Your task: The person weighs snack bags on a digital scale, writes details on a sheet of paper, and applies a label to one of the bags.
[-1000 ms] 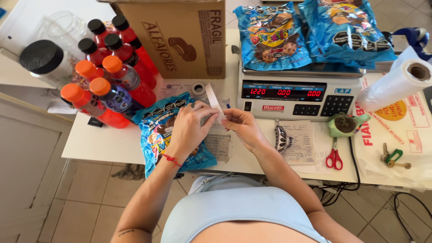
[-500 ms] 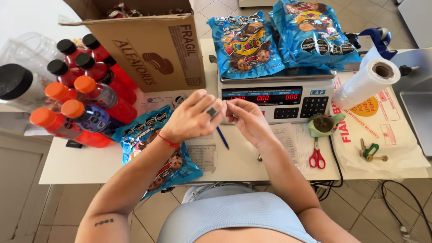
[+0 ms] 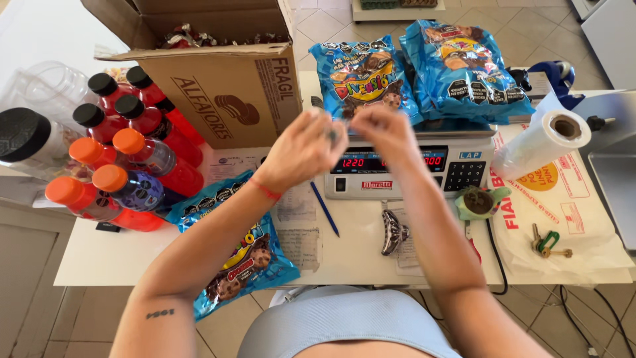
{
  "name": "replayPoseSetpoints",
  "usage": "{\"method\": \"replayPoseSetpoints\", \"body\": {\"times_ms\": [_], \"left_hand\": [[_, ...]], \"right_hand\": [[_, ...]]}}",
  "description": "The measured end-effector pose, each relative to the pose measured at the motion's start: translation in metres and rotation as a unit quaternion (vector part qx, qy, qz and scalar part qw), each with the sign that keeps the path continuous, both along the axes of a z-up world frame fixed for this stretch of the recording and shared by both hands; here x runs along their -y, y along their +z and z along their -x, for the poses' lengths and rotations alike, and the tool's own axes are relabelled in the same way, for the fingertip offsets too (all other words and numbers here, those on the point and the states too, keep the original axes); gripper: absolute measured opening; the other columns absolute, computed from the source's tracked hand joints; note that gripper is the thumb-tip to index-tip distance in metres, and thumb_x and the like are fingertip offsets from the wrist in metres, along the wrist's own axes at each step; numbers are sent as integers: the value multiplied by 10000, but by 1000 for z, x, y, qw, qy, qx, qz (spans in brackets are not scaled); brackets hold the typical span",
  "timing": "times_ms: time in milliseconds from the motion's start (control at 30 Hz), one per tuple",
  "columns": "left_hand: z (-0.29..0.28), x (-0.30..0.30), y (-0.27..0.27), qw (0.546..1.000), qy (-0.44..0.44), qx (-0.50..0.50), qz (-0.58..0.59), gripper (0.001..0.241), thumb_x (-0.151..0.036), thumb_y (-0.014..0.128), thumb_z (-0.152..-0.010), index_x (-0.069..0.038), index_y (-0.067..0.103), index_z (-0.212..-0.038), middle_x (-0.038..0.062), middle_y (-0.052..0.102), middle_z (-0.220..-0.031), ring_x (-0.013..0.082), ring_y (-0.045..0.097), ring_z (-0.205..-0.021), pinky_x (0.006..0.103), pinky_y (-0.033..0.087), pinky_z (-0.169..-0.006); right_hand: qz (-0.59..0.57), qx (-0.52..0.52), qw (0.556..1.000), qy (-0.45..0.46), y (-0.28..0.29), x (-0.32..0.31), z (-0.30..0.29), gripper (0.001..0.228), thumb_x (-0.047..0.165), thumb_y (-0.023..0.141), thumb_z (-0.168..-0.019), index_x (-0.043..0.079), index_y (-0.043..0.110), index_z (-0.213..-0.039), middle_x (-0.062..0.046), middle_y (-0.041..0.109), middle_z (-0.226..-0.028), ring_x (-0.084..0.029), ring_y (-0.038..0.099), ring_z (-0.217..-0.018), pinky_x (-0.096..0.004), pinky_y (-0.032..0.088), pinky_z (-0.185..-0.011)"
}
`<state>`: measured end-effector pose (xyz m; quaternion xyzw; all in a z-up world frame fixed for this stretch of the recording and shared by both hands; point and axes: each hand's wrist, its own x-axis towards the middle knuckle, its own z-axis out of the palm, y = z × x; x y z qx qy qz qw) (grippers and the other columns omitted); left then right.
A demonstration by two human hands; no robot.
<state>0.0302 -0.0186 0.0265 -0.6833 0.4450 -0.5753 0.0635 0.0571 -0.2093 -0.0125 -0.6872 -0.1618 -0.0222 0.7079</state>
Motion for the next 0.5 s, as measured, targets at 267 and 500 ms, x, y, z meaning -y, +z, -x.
{"method": "replayPoseSetpoints", "body": {"times_ms": [267,500], "left_hand": [[-92,33,-50,839,193,-509,3,1007,-741,503,-974,16,239,-1585,160,286,-1648,335,197,-1534,481,170,-1237],[-107,35,-79,800,200,-562,70,1038,-760,442,-980,22,147,-1594,205,201,-1668,360,55,-1556,500,123,-1248]], "right_hand": [[387,7,902,-189,-5,16,-154,258,230,756,-910,102,709,-691,5,657,-707,-139,615,-706,-366,471,-607],[382,-94,895,-209,12,8,-146,104,204,814,-862,108,800,-824,-111,773,-1053,-224,715,-1037,-356,624,-807]]}}
